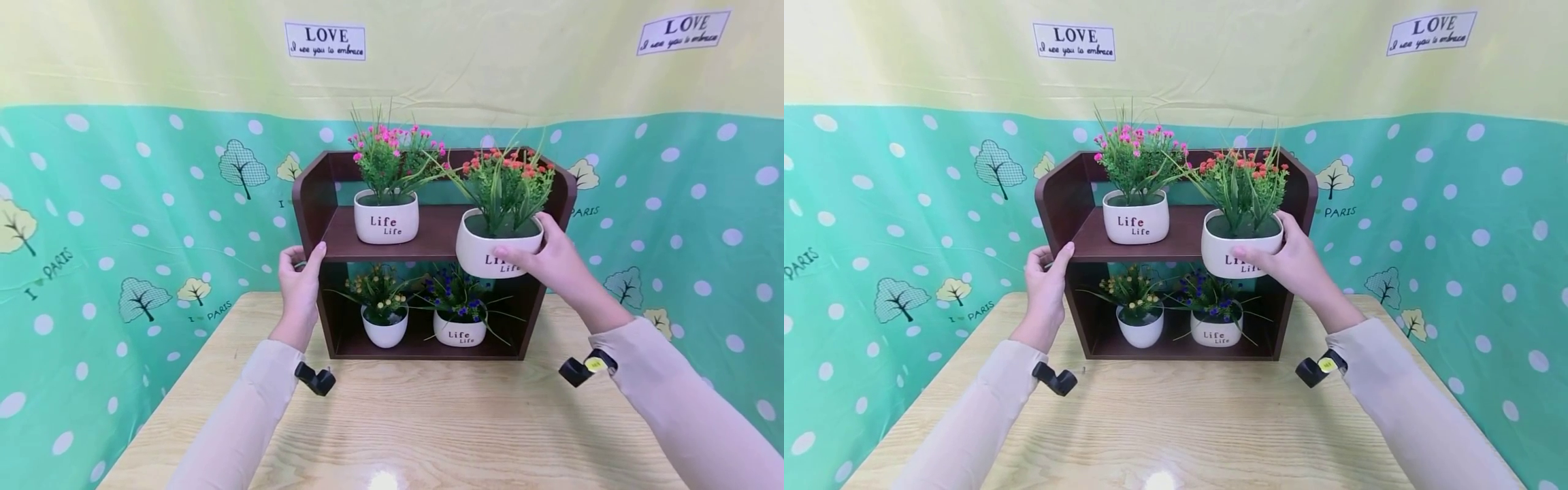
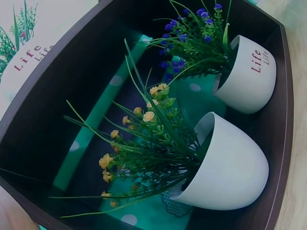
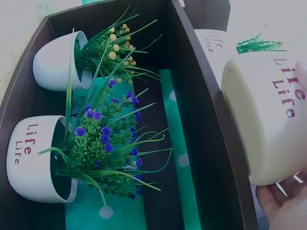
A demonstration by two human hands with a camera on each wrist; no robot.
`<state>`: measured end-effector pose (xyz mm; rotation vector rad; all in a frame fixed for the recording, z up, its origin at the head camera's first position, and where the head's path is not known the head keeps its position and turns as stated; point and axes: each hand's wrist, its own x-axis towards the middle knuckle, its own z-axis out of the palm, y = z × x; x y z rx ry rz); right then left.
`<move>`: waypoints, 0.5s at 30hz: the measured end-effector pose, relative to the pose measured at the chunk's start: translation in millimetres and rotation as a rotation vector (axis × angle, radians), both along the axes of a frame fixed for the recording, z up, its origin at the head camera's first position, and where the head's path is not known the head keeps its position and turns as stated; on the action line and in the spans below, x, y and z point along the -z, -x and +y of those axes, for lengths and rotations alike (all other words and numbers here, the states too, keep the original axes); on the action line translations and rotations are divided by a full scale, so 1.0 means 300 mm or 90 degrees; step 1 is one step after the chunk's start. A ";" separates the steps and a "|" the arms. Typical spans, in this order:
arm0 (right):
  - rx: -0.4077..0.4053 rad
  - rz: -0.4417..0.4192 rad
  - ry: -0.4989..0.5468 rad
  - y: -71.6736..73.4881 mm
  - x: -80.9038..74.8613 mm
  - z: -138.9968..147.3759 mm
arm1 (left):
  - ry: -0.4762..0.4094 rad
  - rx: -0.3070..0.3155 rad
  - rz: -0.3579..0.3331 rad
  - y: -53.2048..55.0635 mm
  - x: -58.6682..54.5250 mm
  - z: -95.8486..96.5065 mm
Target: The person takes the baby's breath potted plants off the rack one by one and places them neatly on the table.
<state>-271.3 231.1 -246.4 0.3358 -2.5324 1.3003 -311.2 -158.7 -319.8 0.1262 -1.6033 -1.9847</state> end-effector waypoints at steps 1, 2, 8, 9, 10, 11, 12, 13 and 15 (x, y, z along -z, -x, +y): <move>-0.003 0.000 -0.002 -0.004 0.002 0.003 | 0.001 0.000 -0.001 -0.001 0.000 0.000; -0.006 0.001 -0.003 -0.009 0.004 0.007 | 0.002 0.000 -0.002 -0.001 0.000 0.000; -0.031 0.037 -0.008 -0.050 0.019 0.032 | 0.002 0.001 -0.004 0.001 -0.001 0.001; -0.033 0.041 -0.004 -0.058 0.021 0.037 | 0.001 0.001 -0.004 0.001 -0.001 0.000; -0.039 0.046 0.000 -0.065 0.022 0.042 | 0.000 0.001 -0.004 0.000 -0.001 0.000; -0.043 0.048 0.003 -0.072 0.024 0.048 | -0.001 0.001 -0.004 0.000 -0.002 0.000; -0.041 0.052 0.001 -0.079 0.026 0.056 | -0.001 0.001 -0.005 0.000 -0.002 0.000; -0.039 0.053 -0.002 -0.087 0.027 0.064 | -0.003 0.001 -0.004 -0.001 -0.003 0.001; -0.032 0.057 -0.007 -0.100 0.033 0.082 | -0.004 0.001 -0.004 -0.002 -0.004 0.002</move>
